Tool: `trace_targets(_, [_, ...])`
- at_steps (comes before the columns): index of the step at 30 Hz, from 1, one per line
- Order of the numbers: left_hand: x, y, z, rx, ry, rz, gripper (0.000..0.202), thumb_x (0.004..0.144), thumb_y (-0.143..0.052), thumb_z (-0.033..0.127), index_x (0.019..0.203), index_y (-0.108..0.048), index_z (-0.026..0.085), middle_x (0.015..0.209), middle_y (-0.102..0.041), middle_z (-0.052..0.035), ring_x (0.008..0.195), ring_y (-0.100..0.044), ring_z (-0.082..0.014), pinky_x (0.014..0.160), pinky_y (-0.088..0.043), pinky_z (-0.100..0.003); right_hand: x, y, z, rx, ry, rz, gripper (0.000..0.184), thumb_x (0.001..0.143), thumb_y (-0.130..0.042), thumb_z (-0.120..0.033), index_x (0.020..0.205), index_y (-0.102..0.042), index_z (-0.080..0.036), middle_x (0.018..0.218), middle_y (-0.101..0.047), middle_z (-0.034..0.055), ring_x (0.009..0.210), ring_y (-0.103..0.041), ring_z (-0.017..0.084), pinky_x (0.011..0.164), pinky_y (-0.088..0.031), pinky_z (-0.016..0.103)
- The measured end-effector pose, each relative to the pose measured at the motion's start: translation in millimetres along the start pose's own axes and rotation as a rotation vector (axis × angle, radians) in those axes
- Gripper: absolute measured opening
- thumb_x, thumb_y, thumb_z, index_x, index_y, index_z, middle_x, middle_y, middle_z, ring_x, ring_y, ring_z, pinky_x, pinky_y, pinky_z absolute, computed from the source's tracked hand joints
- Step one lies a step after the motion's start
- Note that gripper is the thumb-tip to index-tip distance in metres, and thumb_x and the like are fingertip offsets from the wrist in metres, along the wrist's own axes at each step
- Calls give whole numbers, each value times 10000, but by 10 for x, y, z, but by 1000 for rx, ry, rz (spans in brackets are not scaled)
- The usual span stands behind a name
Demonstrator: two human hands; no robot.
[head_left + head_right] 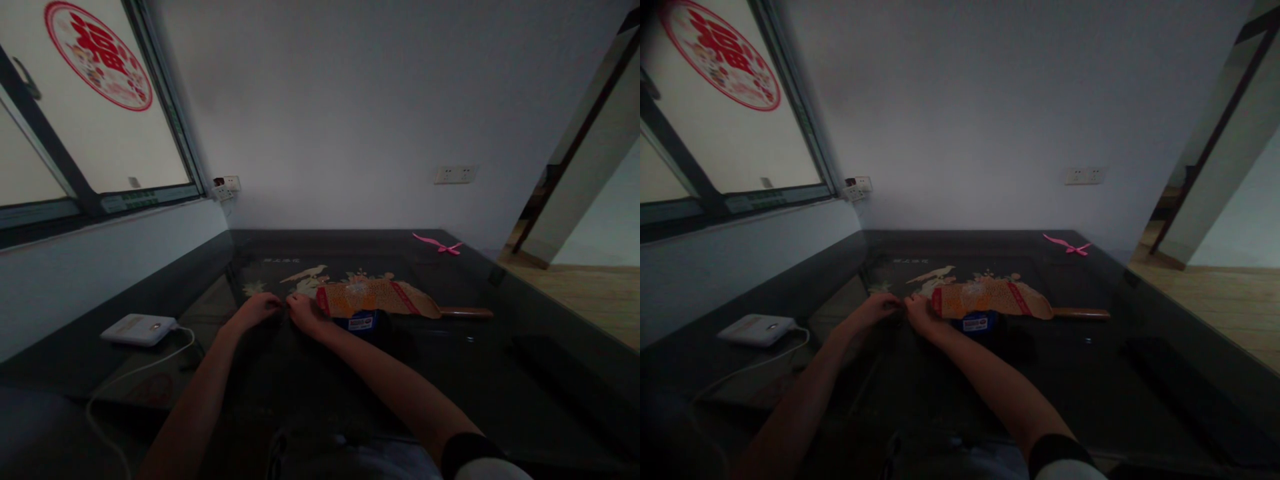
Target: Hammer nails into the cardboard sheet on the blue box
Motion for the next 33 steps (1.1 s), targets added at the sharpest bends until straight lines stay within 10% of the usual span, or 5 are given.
trace_targets(12, [14,-1,45,12,-39,66,193,786,-502,220,894,-660,192,911,-664,-42,870,-593,-167,799,-445,-271,-1634,417,-37,152,305,-103,187,849,-462,-178,980,-588,-222,993,-600,46,884,-551,154,717,-449,247])
trace_targets(19, [101,316,987,-163,-223,418,240,853,-451,274,1004,-611,177,1015,-623,-71,938,-568,-165,861,-438,-309,-2426,780,885,134,-21,63,240,867,-401,-177,923,-617,-265,956,-623,57,853,-593,155,734,-488,268])
trace_targets(25, [386,0,2100,-88,-451,14,629,718,-618,471,1283,-426,273,1382,-359,-103,1257,-339,-273,1027,-278,-427,-2793,1104,2102,-156,-321,226,283,817,-421,-230,1028,-609,-245,1099,-599,117,1021,-558,249,887,-441,411])
trace_targets(33, [739,-474,2192,206,-276,-366,1021,550,-658,636,1395,-180,318,1418,-261,-175,1261,-253,-440,965,-178,-621,-2825,1262,3150,-322,-447,88,489,744,-535,-286,1225,-523,-196,1296,-485,154,1163,-453,309,903,-402,456])
Point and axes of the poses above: each hand's wrist, its own x-axis towards the middle knuckle, its own y-axis out of the back of the hand, z = x × y, the point moved 6 cm from there along x, towards the middle knuckle
